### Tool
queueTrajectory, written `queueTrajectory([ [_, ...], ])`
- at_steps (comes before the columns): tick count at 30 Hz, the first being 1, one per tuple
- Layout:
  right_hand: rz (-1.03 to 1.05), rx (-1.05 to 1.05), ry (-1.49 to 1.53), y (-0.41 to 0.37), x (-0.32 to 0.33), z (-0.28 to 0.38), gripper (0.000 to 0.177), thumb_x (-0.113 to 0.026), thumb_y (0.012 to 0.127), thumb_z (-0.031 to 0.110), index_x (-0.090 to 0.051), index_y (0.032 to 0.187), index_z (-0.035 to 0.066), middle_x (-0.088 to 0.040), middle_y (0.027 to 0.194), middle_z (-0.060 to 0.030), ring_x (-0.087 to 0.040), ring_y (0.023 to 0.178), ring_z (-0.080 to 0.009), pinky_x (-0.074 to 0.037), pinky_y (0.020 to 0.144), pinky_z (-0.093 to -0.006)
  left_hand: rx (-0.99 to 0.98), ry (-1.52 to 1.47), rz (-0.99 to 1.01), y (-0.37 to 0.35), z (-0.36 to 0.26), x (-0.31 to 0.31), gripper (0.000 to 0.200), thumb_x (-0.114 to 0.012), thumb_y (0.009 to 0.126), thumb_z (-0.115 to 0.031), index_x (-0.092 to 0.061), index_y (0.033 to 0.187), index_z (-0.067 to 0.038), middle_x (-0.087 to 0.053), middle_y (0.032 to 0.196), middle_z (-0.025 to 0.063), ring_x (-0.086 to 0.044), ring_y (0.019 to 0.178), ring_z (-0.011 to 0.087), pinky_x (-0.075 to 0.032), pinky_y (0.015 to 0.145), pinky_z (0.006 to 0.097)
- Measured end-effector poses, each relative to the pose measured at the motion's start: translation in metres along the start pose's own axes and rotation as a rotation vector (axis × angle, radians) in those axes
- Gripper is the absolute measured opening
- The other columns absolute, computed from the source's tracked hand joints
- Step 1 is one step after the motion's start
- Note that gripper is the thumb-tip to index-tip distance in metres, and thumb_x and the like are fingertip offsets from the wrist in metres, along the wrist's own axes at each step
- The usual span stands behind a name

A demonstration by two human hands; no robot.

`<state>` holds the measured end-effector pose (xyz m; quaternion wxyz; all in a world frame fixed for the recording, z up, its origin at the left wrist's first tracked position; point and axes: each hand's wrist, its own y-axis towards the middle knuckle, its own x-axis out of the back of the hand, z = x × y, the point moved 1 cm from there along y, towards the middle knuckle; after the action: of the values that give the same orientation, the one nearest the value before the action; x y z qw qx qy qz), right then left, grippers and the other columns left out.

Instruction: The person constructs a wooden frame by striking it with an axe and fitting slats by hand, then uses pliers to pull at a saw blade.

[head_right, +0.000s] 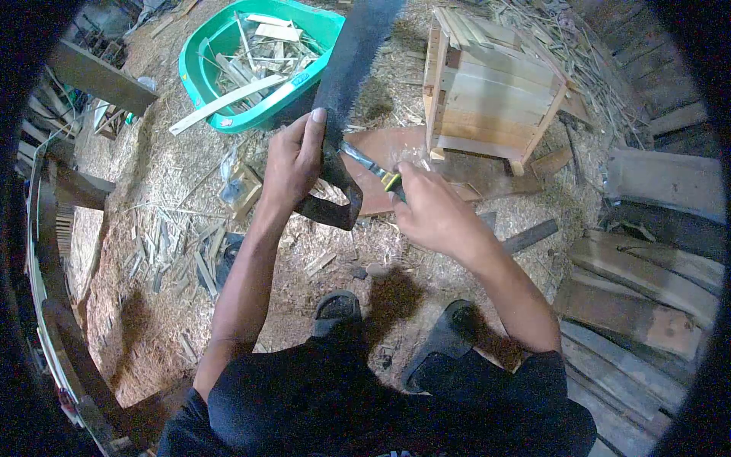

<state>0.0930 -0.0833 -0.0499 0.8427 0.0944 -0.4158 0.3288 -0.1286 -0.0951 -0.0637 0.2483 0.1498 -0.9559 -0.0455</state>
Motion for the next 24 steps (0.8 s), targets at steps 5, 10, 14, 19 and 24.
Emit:
queueTrajectory([
  [5, -0.093, -0.086, 0.077, 0.002, -0.011, 0.015, 0.023, -0.058, 0.085, 0.006, -0.047, 0.101, -0.007, -0.061, 0.091, -0.0323, -0.060, 0.090, -0.0504, -0.045, 0.080, -0.0540, 0.047, -0.100, -0.103, 0.000, 0.001, -0.005, 0.053, -0.044, 0.102, -0.040, -0.057, 0.080, 0.005, -0.048, 0.056, 0.0129, -0.044, 0.056, 0.0179, -0.039, 0.055, 0.0396],
  [10, -0.164, -0.085, 0.078, 0.002, -0.021, 0.020, 0.027, -0.057, 0.084, 0.000, -0.042, 0.105, -0.008, -0.059, 0.091, -0.0324, -0.059, 0.090, -0.0511, -0.045, 0.079, -0.0536, 0.049, -0.167, -0.178, -0.003, -0.001, -0.008, 0.051, -0.042, 0.104, -0.037, -0.054, 0.077, 0.005, -0.043, 0.057, 0.0092, -0.041, 0.058, 0.0134, -0.037, 0.054, 0.0380],
  [14, -0.250, -0.080, 0.066, 0.001, -0.027, 0.024, 0.029, -0.058, 0.083, -0.002, -0.041, 0.107, -0.008, -0.057, 0.097, -0.0329, -0.058, 0.095, -0.0506, -0.045, 0.082, -0.0534, 0.035, -0.191, -0.239, -0.005, -0.002, -0.013, 0.050, -0.042, 0.105, -0.035, -0.054, 0.077, 0.005, -0.043, 0.057, 0.0087, -0.040, 0.059, 0.0124, -0.036, 0.053, 0.0369],
  [19, -0.297, -0.108, 0.035, 0.005, -0.030, 0.024, 0.032, -0.058, 0.081, -0.003, -0.043, 0.109, -0.008, -0.056, 0.102, -0.0327, -0.057, 0.100, -0.0481, -0.043, 0.085, -0.0529, 0.006, -0.240, -0.264, -0.005, 0.000, -0.014, 0.050, -0.042, 0.105, -0.034, -0.053, 0.076, 0.005, -0.043, 0.057, 0.0075, -0.039, 0.059, 0.0117, -0.036, 0.052, 0.0363],
  [24, -0.378, -0.010, -0.019, 0.009, -0.033, 0.009, 0.040, -0.061, 0.079, -0.001, -0.044, 0.115, -0.007, -0.056, 0.104, -0.0301, -0.056, 0.101, -0.0461, -0.044, 0.087, -0.0514, -0.003, -0.255, -0.252, -0.004, -0.003, -0.014, 0.050, -0.042, 0.105, -0.034, -0.053, 0.075, 0.004, -0.043, 0.057, 0.0058, -0.039, 0.059, 0.0109, -0.034, 0.052, 0.0354],
])
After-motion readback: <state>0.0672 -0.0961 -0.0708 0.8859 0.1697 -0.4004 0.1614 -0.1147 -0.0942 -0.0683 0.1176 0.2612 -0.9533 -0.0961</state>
